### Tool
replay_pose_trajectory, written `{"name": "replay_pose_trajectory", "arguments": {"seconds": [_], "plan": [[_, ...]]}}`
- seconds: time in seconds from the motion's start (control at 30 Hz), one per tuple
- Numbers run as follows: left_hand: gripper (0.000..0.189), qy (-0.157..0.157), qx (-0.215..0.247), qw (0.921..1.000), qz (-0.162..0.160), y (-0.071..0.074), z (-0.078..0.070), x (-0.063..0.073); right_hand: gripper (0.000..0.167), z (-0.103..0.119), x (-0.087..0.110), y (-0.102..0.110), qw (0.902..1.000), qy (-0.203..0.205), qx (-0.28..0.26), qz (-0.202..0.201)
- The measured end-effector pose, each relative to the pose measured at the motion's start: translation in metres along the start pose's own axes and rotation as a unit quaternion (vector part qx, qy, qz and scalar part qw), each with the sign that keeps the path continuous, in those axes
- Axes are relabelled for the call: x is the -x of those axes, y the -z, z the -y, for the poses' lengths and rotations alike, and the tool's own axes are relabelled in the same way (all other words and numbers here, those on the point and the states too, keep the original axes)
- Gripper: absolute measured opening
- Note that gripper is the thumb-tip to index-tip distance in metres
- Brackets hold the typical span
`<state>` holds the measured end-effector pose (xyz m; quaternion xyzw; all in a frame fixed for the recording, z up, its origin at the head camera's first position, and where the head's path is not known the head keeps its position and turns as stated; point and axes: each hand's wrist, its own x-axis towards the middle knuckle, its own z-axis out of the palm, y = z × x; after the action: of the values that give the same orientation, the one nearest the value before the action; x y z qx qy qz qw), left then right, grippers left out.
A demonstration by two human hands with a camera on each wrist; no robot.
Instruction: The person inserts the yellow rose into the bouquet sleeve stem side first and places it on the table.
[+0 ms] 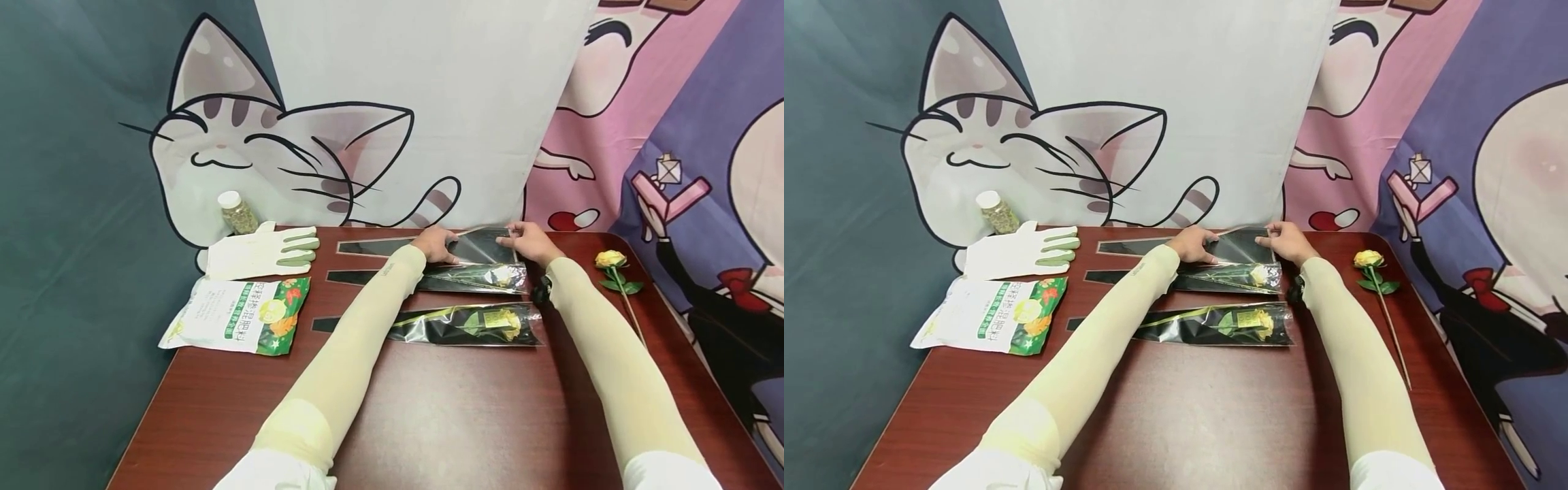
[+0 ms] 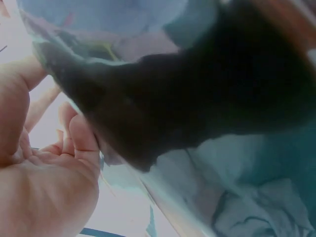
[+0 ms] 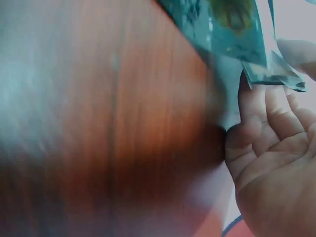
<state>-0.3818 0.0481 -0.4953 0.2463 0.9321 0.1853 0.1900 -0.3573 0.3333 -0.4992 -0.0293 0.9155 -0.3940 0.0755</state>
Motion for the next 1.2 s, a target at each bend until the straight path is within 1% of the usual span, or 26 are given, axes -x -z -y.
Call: {"name": "replay_pose_trajectory", "arguments": {"seconds": [0.07,0.13,0.2,0.33,0.4,0.43,0.47,0.57,0.67,0.73,0.83,0.93,1.0,1.07,1.2], "plan": [[0.067,0.003,0.006,1.0,-0.001,0.0,0.0,-0.001,0.038,0.0,0.002,0.0,0.9986,-0.017,-0.05,0.005],[0.067,0.003,0.01,0.9999,-0.002,0.0,-0.001,-0.001,0.037,-0.001,0.005,0.001,0.9941,-0.032,-0.103,0.013],[0.067,0.003,0.012,0.9999,-0.002,-0.001,-0.001,0.0,0.039,0.0,0.007,0.003,0.986,-0.045,-0.158,0.027],[0.066,0.002,0.009,1.0,-0.002,0.0,-0.003,0.002,0.055,0.001,0.014,0.006,0.9631,-0.077,-0.254,0.047],[0.067,0.002,0.008,1.0,-0.002,0.0,-0.003,0.002,0.054,0.001,0.018,0.006,0.9534,-0.088,-0.284,0.052],[0.067,0.002,0.005,1.0,-0.003,0.0,-0.003,0.002,0.049,0.001,0.021,0.007,0.9513,-0.093,-0.289,0.054],[0.067,0.002,0.006,1.0,-0.003,0.0,-0.003,0.002,0.043,0.001,0.023,0.006,0.9511,-0.094,-0.289,0.055],[0.068,0.004,0.0,1.0,-0.001,0.0,-0.002,0.001,0.023,0.0,0.029,0.006,0.9576,-0.088,-0.268,0.059],[0.068,0.007,-0.002,1.0,-0.003,-0.002,0.0,-0.001,0.013,-0.003,0.032,0.005,0.9635,-0.079,-0.249,0.058],[0.067,0.005,-0.004,1.0,-0.008,-0.002,0.0,-0.001,0.013,-0.004,0.032,0.005,0.9633,-0.079,-0.251,0.053],[0.065,0.002,-0.004,0.9999,-0.014,-0.001,-0.001,0.001,0.02,0.007,0.036,0.008,0.9615,-0.089,-0.254,0.056],[0.062,-0.005,0.003,0.9999,-0.014,0.001,-0.004,0.002,0.025,0.011,0.037,0.01,0.9598,-0.101,-0.257,0.051],[0.058,-0.013,0.023,0.9995,-0.016,0.001,-0.008,0.001,0.024,0.007,0.035,0.008,0.9604,-0.101,-0.256,0.041],[0.05,-0.023,0.044,0.9985,-0.023,0.0,-0.014,0.0,0.023,0.001,0.032,0.006,0.9643,-0.095,-0.246,0.03],[0.036,-0.034,0.101,0.993,-0.051,-0.002,-0.029,-0.004,0.023,-0.002,0.027,0.002,0.9715,-0.082,-0.221,0.021]]}}
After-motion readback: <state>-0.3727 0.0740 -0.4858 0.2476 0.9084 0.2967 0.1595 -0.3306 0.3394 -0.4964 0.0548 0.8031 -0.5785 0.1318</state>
